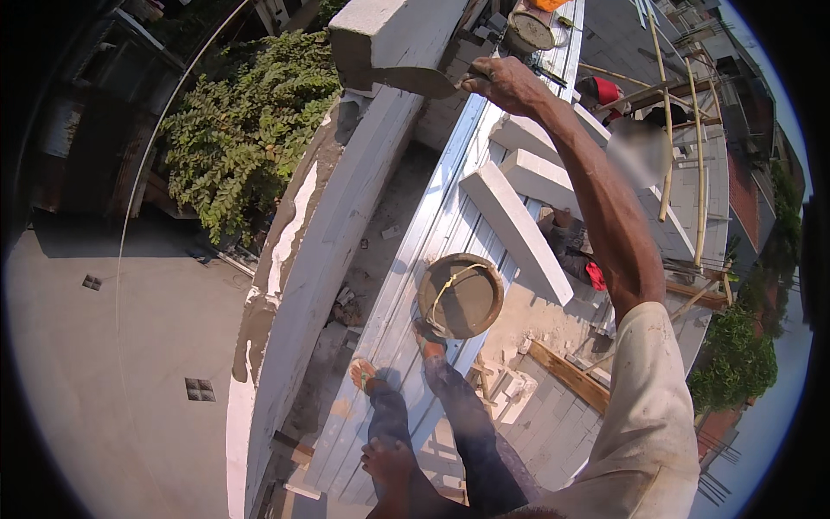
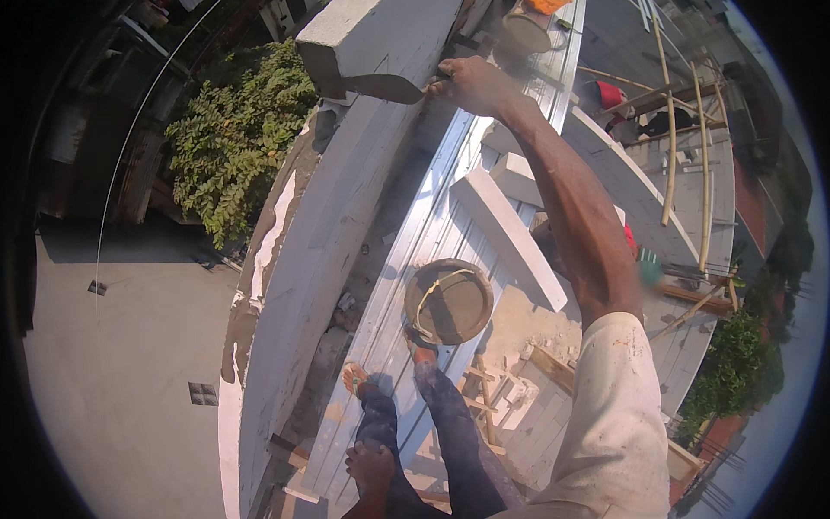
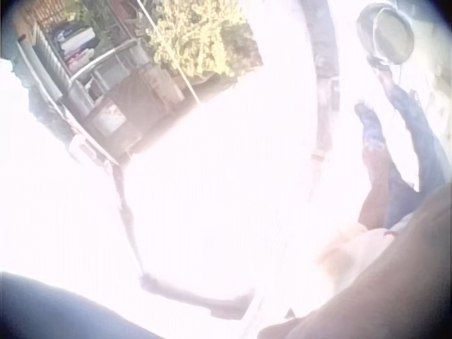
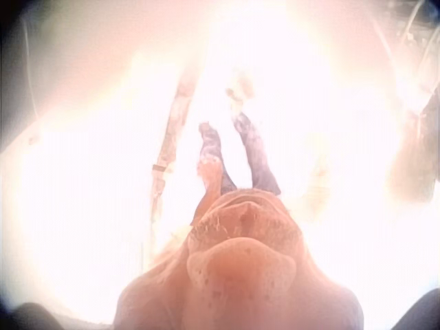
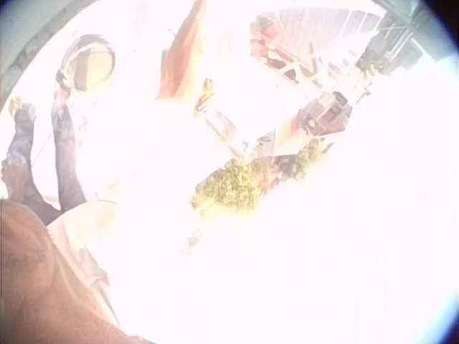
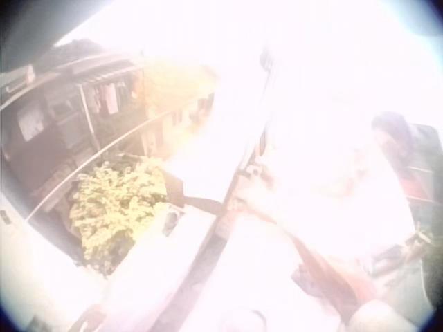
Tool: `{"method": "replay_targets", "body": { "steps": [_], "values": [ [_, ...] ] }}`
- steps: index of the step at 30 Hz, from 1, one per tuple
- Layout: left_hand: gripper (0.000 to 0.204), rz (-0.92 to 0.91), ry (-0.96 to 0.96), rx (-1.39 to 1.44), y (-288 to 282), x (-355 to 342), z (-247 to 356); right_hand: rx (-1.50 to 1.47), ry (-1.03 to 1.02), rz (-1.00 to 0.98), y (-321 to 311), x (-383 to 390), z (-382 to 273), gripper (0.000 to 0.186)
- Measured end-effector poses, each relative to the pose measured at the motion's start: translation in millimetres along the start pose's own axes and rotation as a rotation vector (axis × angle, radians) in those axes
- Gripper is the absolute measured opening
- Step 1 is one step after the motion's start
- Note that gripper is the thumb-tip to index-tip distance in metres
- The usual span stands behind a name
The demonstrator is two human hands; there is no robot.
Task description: The person scoops cement mortar from a headpan using a trowel and applies it to a white wall on a rooftop. They spread and smooth the mortar along the wall surface, repeatedly returning to the pan to gather more material.
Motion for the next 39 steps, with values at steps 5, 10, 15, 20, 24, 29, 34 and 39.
{"method": "replay_targets", "body": {
  "steps": [5, 10, 15, 20, 24, 29, 34, 39],
  "values": [
    [0.064, -0.005, -0.038, -0.016, 0.9, -6.8, 15.6, -0.208, 0.349, 0.011, -21.0, 197.4, -9.2, 0.042],
    [0.065, -0.070, -0.031, -0.021, -14.8, -11.6, 20.9, -0.234, 0.903, -0.224, 20.6, 434.9, -70.2, 0.052],
    [0.064, -0.013, -0.001, -0.065, -14.1, -6.7, 11.6, -0.218, 1.253, -0.379, 123.7, 558.2, -126.9, 0.050],
    [0.065, -0.013, 0.062, -0.033, -11.1, -12.8, 7.5, -0.336, 1.288, -0.275, 201.6, 572.3, -147.5, 0.046],
    [0.061, 0.062, 0.109, -0.065, -4.3, -10.6, 1.6, -0.347, 1.005, -0.283, 222.4, 602.3, -151.2, 0.043],
    [0.062, 0.017, 0.062, -0.067, -9.4, -15.7, 11.1, -0.170, 0.890, -0.110, 210.8, 559.9, -48.5, 0.058],
    [0.064, 0.041, 0.087, 0.041, -16.3, -26.9, 1.5, 0.155, 0.762, 0.018, 235.0, 489.9, 132.2, 0.109],
    [0.066, 0.054, 0.110, 0.092, -23.4, -34.2, -3.8, 0.425, 0.707, -0.109, 264.9, 443.8, 210.1, 0.109]
  ]
}}
Point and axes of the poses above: each hand's wrist, its own x-axis away from the middle knuckle, its own y-axis out of the palm, z = x × y, the point moved 2 cm from there along -x, towards the middle knuckle, and after that the axes turned 14 degrees about z, right-handed, at the moved point
